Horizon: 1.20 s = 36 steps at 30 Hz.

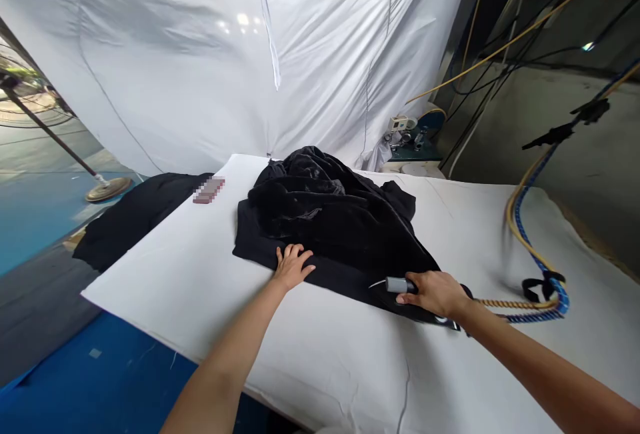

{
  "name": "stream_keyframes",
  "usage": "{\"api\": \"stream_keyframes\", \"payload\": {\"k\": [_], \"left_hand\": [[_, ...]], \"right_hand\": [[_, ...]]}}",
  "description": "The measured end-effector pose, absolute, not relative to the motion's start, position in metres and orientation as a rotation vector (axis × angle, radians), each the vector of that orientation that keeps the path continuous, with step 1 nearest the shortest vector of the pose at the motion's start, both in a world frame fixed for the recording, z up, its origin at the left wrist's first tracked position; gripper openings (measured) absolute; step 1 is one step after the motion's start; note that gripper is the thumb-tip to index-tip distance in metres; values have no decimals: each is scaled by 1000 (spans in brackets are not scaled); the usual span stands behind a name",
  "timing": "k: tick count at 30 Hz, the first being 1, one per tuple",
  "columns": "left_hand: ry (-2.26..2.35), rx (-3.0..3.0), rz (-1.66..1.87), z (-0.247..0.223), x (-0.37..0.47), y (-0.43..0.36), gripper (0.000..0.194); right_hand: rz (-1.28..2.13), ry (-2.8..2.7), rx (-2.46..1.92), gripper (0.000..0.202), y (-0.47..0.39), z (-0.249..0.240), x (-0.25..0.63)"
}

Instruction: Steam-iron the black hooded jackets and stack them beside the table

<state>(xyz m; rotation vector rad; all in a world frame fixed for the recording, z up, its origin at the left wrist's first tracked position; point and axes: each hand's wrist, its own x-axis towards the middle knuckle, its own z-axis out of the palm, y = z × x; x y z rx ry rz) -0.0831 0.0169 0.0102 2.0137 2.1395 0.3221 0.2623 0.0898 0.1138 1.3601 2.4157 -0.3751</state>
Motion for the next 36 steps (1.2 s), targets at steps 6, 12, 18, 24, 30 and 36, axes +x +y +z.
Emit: {"api": "stream_keyframes", "payload": {"k": [6, 12, 18, 24, 30, 36], "left_hand": [[2058, 1947, 242, 7, -101, 16, 42], [2161, 1874, 252, 5, -127, 6, 44], [2143, 1934, 239, 10, -173, 7, 43], [2019, 2049, 285, 12, -215, 13, 46], [1961, 2086, 309, 11, -271, 22, 50], [1987, 2002, 582, 9, -302, 34, 47]], "right_hand": [[-416, 2459, 1336, 62, 88, 116, 210], [-388, 2500, 1279, 63, 92, 117, 158], [-376, 2513, 1264, 65, 97, 116, 114], [-360, 2494, 1255, 65, 93, 116, 63], [-299, 2492, 1210, 66, 86, 115, -4], [-319, 2444, 1419, 56, 76, 111, -64]]}}
